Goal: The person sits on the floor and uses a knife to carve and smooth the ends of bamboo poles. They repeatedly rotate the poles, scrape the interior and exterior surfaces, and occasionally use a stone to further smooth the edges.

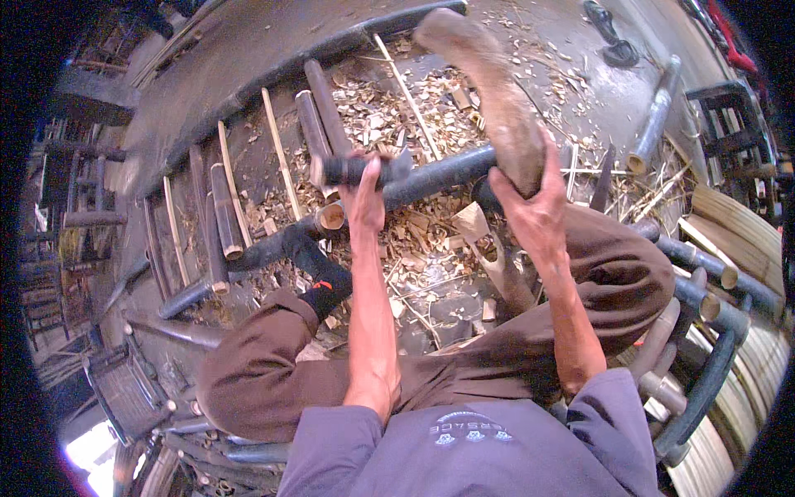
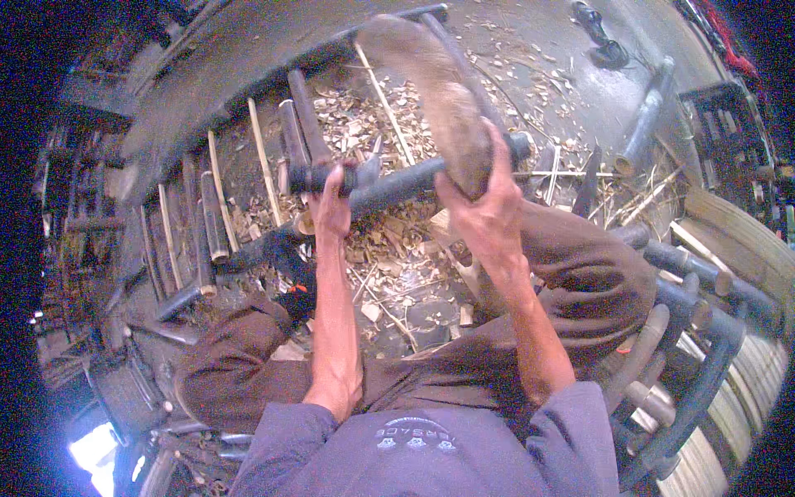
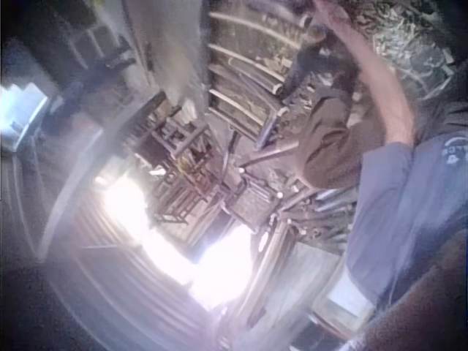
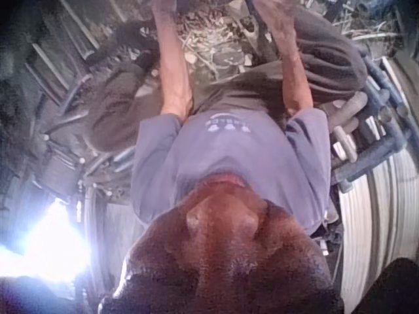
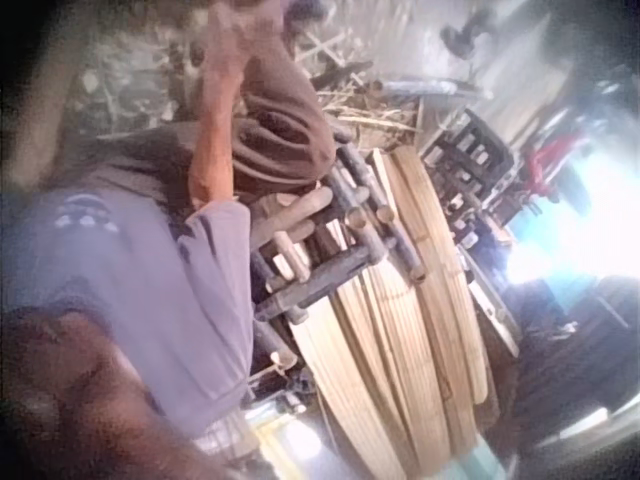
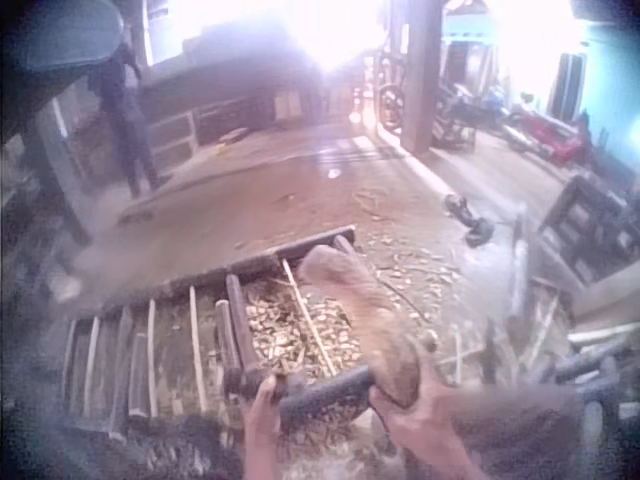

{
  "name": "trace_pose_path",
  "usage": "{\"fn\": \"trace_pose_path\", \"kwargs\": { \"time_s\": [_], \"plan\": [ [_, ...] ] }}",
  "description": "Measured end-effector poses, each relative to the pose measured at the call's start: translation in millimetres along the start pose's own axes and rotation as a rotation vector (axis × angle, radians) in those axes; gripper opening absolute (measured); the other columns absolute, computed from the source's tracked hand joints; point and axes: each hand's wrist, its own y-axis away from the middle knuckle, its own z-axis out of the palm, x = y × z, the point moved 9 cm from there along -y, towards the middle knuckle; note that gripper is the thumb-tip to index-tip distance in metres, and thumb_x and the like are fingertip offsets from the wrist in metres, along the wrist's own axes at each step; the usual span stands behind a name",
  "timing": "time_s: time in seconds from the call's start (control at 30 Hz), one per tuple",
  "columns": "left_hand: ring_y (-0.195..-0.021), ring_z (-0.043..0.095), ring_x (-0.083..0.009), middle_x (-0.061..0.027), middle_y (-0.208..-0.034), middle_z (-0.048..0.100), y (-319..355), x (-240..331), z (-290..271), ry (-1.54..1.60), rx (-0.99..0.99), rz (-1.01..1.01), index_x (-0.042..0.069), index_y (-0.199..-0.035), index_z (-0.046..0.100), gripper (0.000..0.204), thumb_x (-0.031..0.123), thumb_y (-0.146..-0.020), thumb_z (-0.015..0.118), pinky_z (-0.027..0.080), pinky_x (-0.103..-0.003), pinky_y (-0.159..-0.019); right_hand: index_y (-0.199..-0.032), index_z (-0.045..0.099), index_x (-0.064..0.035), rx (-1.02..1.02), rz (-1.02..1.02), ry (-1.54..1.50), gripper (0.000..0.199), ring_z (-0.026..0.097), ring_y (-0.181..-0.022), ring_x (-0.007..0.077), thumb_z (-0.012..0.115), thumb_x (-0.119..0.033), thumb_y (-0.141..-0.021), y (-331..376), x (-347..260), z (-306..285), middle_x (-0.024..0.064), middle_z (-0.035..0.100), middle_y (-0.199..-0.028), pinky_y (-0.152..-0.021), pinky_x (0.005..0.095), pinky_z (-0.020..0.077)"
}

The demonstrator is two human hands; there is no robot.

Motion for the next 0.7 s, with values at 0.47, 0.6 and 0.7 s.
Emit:
{"fn": "trace_pose_path", "kwargs": {
  "time_s": [0.47,0.6,0.7],
  "plan": [
    [-0.095,0.063,-0.0249,-0.0115,-0.096,0.065,46,-37,-82,0.056,0.184,0.084,0.006,-0.106,0.051,0.032,-0.004,-0.08,0.065,0.043,-0.041,-0.099,-0.139,0.037,-0.0023,-0.141,-0.198,0.044,0.074,0.06,-0.11,0.0274,0.074,-0.01,-0.075,21,-70,54,0.0207,0.06,-0.12,-0.093,0.0365,0.0481],
    [-0.094,0.064,-0.0243,-0.011,-0.096,0.065,39,-42,-90,0.062,0.162,0.091,0.006,-0.104,0.053,0.03,-0.005,-0.079,0.066,0.044,-0.04,-0.097,-0.138,0.037,-0.0045,-0.12,-0.314,0.091,0.075,0.063,-0.104,0.0384,0.074,-0.015,-0.074,23,-83,59,0.0256,0.061,-0.115,-0.086,0.042,0.0519],
    [-0.094,0.064,-0.0242,-0.01,-0.097,0.066,38,-41,-90,0.052,0.142,0.11,0.008,-0.103,0.053,0.03,-0.002,-0.079,0.068,0.046,-0.04,-0.094,-0.138,0.037,-0.0048,-0.142,-0.312,0.131,0.076,0.063,-0.102,0.0397,0.074,-0.015,-0.073,24,-89,64,0.0254,0.061,-0.115,-0.086,0.0431,0.0516]
  ]
}}
